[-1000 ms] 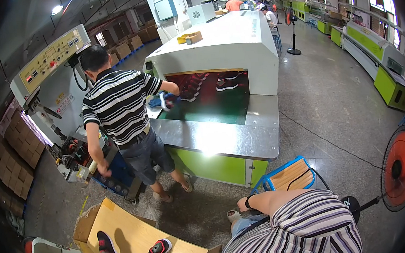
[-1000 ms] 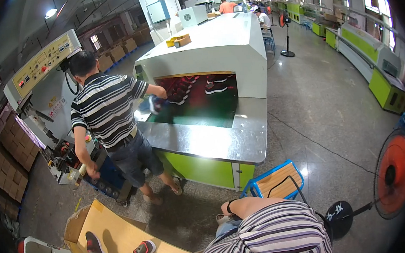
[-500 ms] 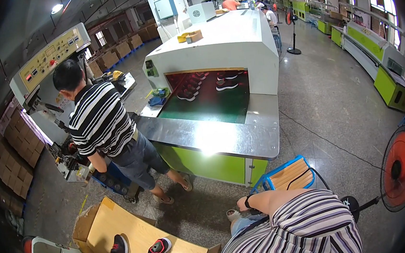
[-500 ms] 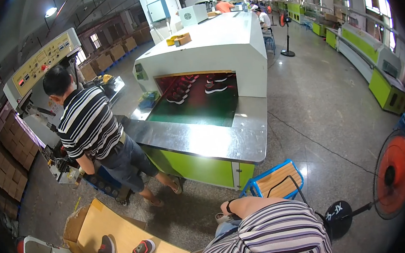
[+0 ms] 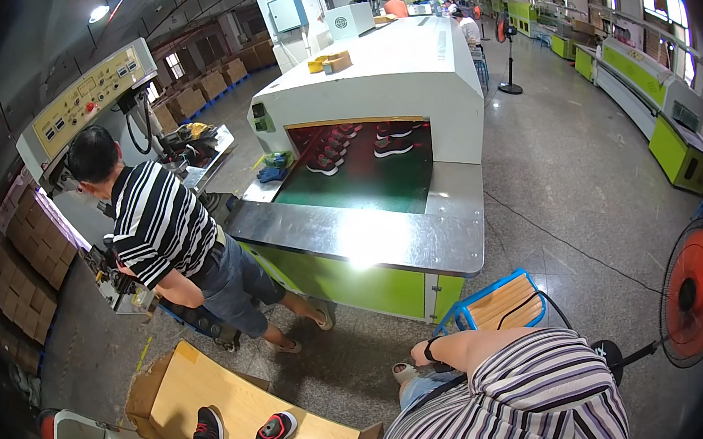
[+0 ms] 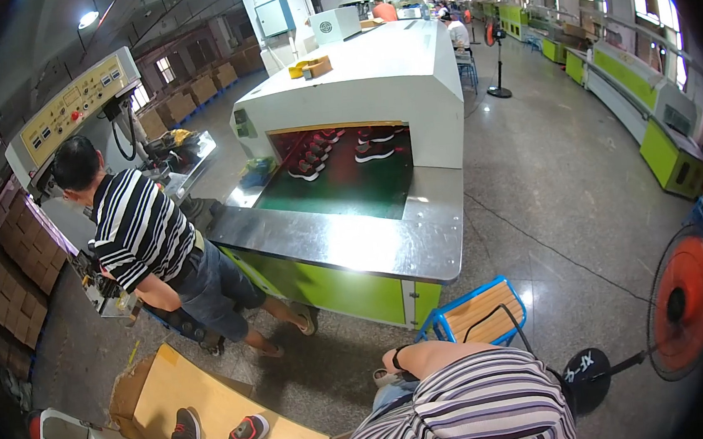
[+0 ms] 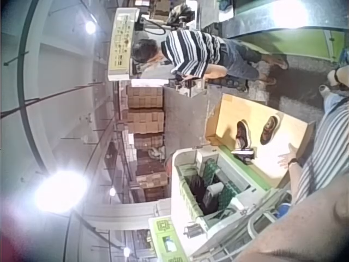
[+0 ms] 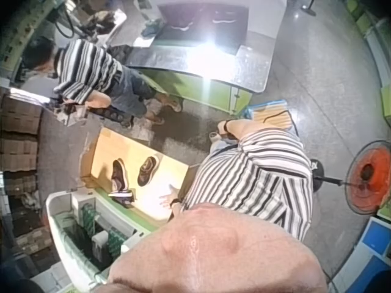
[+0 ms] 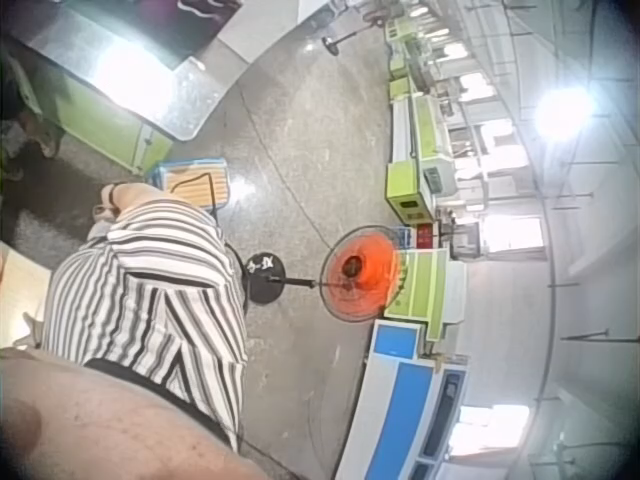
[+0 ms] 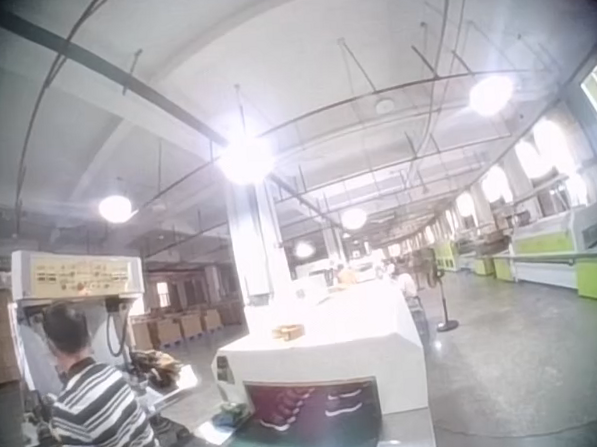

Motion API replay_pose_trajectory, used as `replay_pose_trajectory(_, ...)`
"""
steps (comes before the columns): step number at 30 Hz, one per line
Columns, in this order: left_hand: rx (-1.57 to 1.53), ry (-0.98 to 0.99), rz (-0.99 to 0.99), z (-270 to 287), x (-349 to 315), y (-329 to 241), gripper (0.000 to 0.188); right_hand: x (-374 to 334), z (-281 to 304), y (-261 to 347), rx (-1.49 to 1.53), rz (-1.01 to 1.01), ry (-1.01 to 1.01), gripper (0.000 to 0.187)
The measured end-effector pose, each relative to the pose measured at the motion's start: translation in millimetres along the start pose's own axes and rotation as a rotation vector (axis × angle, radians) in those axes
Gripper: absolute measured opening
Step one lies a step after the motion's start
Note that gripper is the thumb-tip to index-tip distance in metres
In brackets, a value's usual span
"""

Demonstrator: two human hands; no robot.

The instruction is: The person is loading finished shoes into a shoe-setting or heat-treatment machine in an assembly line.

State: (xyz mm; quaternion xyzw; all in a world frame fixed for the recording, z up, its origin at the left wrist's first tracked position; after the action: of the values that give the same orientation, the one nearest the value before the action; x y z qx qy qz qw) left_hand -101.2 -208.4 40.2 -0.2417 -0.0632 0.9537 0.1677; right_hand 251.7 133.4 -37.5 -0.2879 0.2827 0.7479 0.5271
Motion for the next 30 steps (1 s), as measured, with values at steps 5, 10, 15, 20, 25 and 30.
replay_pose_trajectory(5, -0.009, 0.000, -0.013, 4, -5, -5, 0.119, 4, -5, -2, -0.040, -0.012, 0.023, 0.034)
replay_pose_trajectory(10, 0.009, 0.006, 0.005, 4, -6, -7, 0.117, 6, -6, -2, -0.045, -0.020, 0.051, 0.034)
replay_pose_trajectory(15, 0.025, 0.036, 0.002, 10, -9, -11, 0.117, 9, -10, -6, -0.038, -0.003, 0.042, 0.035)
replay_pose_trajectory(20, 0.017, 0.052, 0.014, 12, -11, -12, 0.117, 9, -9, -4, -0.086, 0.006, 0.048, 0.035)
replay_pose_trajectory(25, 0.014, 0.070, 0.017, 16, -14, -13, 0.117, 17, -15, -4, -0.203, 0.041, 0.055, 0.035)
replay_pose_trajectory(30, 0.004, 0.062, 0.021, 17, -16, -17, 0.116, 27, -20, -8, -0.220, 0.063, 0.070, 0.035)
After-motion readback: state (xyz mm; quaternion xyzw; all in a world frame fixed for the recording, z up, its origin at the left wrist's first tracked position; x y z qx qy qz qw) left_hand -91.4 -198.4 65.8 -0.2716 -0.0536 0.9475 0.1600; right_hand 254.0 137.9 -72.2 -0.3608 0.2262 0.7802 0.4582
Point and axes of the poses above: each hand's wrist, its own x-axis towards the middle knuckle, its own z-axis out of the back of the hand, y = z × x, the point moved 3 cm from there along x, towards the middle knuckle, and after that the axes turned 15 degrees about -z, right-handed, at the moved point
